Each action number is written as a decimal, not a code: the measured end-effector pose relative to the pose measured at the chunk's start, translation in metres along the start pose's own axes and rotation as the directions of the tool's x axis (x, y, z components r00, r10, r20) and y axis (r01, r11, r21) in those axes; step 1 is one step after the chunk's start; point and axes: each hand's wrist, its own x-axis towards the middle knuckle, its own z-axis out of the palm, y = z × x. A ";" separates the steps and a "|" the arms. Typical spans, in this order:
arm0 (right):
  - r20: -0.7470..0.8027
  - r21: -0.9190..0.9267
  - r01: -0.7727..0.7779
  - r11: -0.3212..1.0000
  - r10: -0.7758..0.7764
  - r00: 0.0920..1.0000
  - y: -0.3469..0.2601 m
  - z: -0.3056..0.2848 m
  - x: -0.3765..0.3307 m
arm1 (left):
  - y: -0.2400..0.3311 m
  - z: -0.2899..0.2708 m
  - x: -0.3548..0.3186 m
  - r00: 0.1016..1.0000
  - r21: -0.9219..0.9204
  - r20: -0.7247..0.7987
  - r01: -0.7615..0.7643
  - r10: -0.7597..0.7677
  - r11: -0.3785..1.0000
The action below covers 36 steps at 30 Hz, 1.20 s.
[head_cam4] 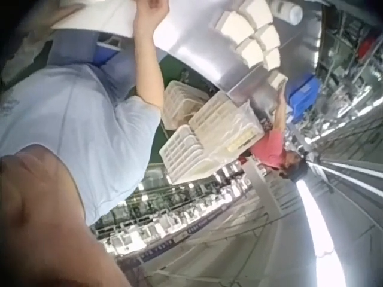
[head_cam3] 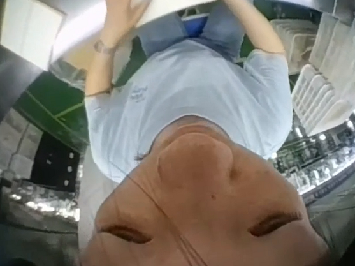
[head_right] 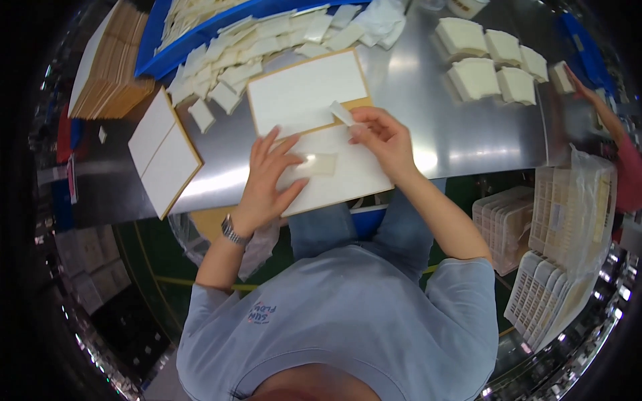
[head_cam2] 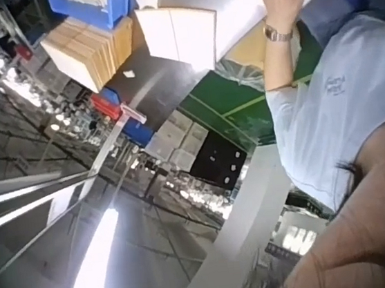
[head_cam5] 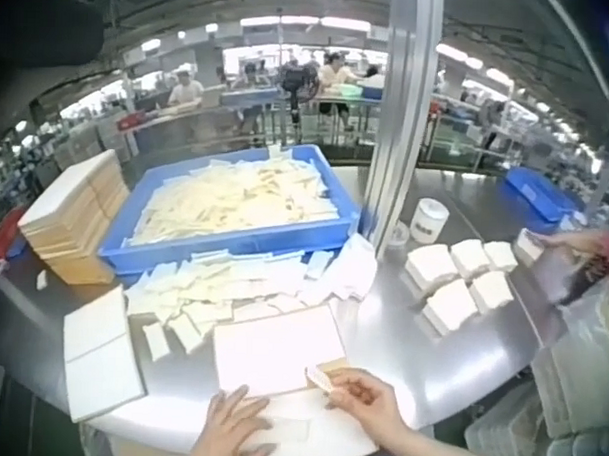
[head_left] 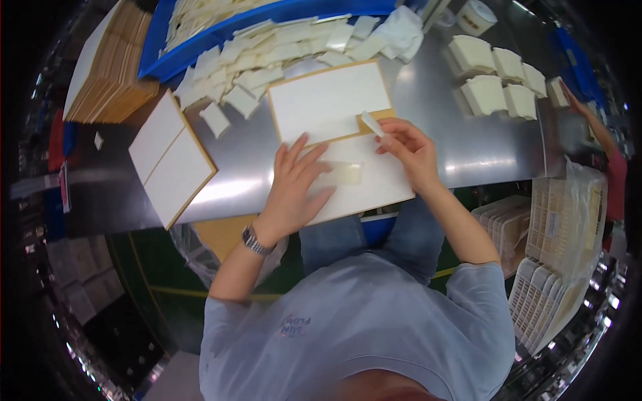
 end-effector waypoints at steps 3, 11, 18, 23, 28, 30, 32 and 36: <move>0.065 -0.097 0.030 0.995 -0.024 0.998 -0.006 0.007 -0.006 | -0.020 0.012 -0.003 0.999 -0.097 0.013 -0.037 0.038 0.995; 0.304 -0.563 0.356 0.746 -0.214 0.928 -0.016 0.029 -0.023 | -0.016 0.018 -0.008 0.988 -0.376 -0.052 0.113 -0.142 0.920; 0.430 -0.606 0.478 0.637 -0.244 0.869 -0.015 0.044 -0.015 | -0.018 0.016 -0.009 0.989 -0.348 0.011 0.140 -0.145 0.927; 0.434 -0.617 0.476 0.626 -0.234 0.870 -0.013 0.045 -0.013 | -0.019 0.017 -0.009 0.991 -0.324 0.006 0.128 -0.134 0.937; 0.429 -0.625 0.464 0.627 -0.220 0.876 -0.012 0.044 -0.012 | -0.019 0.016 -0.008 0.989 -0.317 0.023 0.143 -0.143 0.937; 0.448 -0.652 0.476 0.591 -0.206 0.870 -0.013 0.045 -0.012 | -0.019 0.017 -0.009 0.987 -0.327 0.030 0.159 -0.158 0.932; 0.444 -0.657 0.475 0.586 -0.208 0.871 -0.013 0.046 -0.013 | -0.019 0.015 -0.010 0.987 -0.324 0.036 0.158 -0.155 0.933; 0.444 -0.688 0.491 0.535 -0.224 0.867 -0.011 0.042 -0.014 | -0.017 0.006 -0.004 0.993 -0.324 0.047 0.117 -0.108 0.939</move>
